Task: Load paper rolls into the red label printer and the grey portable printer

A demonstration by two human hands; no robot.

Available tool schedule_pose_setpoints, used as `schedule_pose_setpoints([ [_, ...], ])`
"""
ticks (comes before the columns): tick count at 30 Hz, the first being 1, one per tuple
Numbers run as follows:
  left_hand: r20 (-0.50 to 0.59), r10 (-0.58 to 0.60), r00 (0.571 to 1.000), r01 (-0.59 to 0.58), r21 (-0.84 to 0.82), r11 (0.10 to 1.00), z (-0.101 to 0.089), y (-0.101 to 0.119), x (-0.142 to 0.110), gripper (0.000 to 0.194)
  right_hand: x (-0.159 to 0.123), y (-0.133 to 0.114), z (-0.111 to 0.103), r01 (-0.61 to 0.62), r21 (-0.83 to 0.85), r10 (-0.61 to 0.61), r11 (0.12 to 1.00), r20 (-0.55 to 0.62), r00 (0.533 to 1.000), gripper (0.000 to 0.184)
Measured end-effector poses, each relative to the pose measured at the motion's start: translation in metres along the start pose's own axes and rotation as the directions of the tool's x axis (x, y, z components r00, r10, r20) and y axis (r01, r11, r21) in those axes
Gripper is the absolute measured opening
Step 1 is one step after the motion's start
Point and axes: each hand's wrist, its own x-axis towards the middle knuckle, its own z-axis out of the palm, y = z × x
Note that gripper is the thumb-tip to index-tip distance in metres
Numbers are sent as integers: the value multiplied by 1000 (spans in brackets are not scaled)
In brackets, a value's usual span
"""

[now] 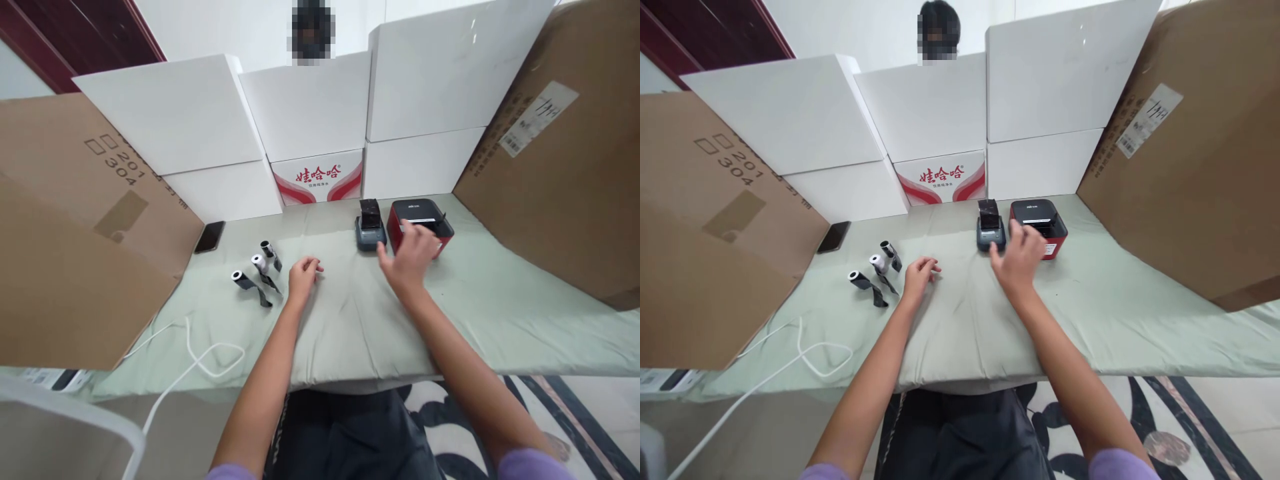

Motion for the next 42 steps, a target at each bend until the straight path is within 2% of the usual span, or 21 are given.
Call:
schedule_pose_setpoints([
  [1, 0, 2, 1000, -2, 1, 1000, 0, 0, -1, 23, 0, 13, -8, -69, 5, 69, 998, -75, 995, 83],
  [3, -3, 7, 1000, -7, 4, 1000, 0, 2, -2, 22, 3, 38, -13, -185, 32, 188, 982, -134, 973, 99],
  [7, -10, 21, 1000, -21, 0, 1000, 0, 4, -4, 20, 13, 62, 5, -308, 68, 309, 949, -15, 951, 124],
  [9, -16, 23, 1000, -23, -3, 1000, 0, 5, -5, 20, 15, 62, 16, -310, 80, 310, 947, 17, 951, 130],
  [13, -18, 36, 999, -36, 4, 999, -1, 5, -5, 20, 17, 57, 24, -307, 127, 312, 943, -24, 950, 130],
  [16, -19, 31, 999, -31, 6, 999, 0, 5, -4, 20, 17, 53, 15, -327, 147, 338, 934, -55, 940, 123],
  [19, -28, 26, 999, -27, -19, 999, 2, 4, -3, 20, 13, 46, -8, -292, 160, 309, 943, -94, 947, 124],
  [22, -25, 55, 998, -56, -62, 997, 4, 6, -4, 19, 0, 29, -41, -209, 188, 240, 960, -159, 958, 129],
  [25, -9, 115, 993, -115, -104, 988, 5, 11, -6, 22, -24, -1, -71, -157, 209, 197, 965, -191, 962, 130],
  [28, 10, 160, 987, -156, -186, 970, 4, 19, -9, 35, -55, -40, -83, -123, 210, 158, 970, -160, 974, 130],
  [33, 111, 198, 974, -133, -431, 893, -4, 26, -13, 65, -98, -99, -64, -83, 328, 89, 941, -3, 996, 123],
  [37, 126, 152, 980, -65, -519, 852, -13, 24, -10, 59, -115, -131, -44, -83, 360, 65, 929, 61, 996, 124],
  [42, 148, 97, 984, 3, -563, 827, -22, 26, 0, 53, -123, -153, -30, -138, 318, 106, 938, 117, 987, 129],
])
